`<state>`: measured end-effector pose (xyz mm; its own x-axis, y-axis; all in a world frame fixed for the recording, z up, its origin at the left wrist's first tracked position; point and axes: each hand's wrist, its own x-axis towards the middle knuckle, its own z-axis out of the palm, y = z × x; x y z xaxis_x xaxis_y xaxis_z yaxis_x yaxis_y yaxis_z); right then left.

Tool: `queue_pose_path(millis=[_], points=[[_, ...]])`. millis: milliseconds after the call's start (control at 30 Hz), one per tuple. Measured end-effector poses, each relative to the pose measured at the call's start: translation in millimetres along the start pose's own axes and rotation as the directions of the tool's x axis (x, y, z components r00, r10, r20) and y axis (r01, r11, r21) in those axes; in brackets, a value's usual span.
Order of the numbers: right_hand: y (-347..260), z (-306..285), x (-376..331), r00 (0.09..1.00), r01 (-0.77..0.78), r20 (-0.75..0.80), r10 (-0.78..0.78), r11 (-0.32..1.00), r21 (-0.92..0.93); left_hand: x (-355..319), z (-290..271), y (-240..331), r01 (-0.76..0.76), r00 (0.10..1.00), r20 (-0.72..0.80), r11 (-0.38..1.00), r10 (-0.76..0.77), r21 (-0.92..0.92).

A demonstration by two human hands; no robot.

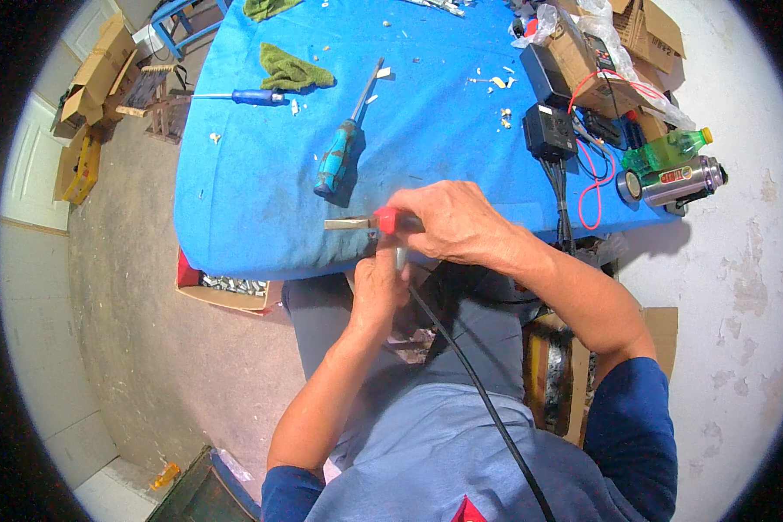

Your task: The person uses a pair of pliers and a screwdriver to disassemble a small electronic component by hand. They hold the component, grip and pull at parts with the pliers, and then use the screwdriver to loosen or remove internal elements.

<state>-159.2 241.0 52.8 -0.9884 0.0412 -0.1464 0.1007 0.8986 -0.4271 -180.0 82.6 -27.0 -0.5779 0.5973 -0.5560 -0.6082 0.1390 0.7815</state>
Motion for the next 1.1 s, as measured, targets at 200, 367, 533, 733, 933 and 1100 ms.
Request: queue_pose_path(millis=[200,367,533,733,933,1100], points=[[7.1,2.6,-5.0,0.998,-0.021,-0.053,0.029,0.991,0.135,0.5,-1.9,0.8,0.013,1.000,0.010,0.999,-0.013,-0.040],[23.9,6.2,-2.5,0.998,-0.062,-0.005,0.069,0.929,0.365,-4.9,1.3,5.8,-0.015,1.000,-0.009,1.000,0.015,-0.019],[24.9,-14.4,-29.7,0.929,-0.371,0.334,0.161,0.373,0.851,-6.6,0.4,8.9,-0.023,1.000,0.005,0.999,0.023,-0.040],[31.8,1.4,-89.5,0.880,-0.469,0.475,0.022,-0.117,0.875,-0.9,-1.1,0.2,-0.105,0.994,-0.033,0.992,0.107,0.071],[31.0,0.6,-113.5,0.803,-0.593,0.583,-0.121,-0.077,0.801,-4.5,2.9,1.1,-0.175,0.983,-0.039,0.974,0.182,0.141],[34.3,9.6,-110.0,0.765,-0.639,0.621,-0.171,-0.073,0.766,0.5,0.0,-6.8,-0.229,0.971,-0.034,0.957,0.239,0.178]])
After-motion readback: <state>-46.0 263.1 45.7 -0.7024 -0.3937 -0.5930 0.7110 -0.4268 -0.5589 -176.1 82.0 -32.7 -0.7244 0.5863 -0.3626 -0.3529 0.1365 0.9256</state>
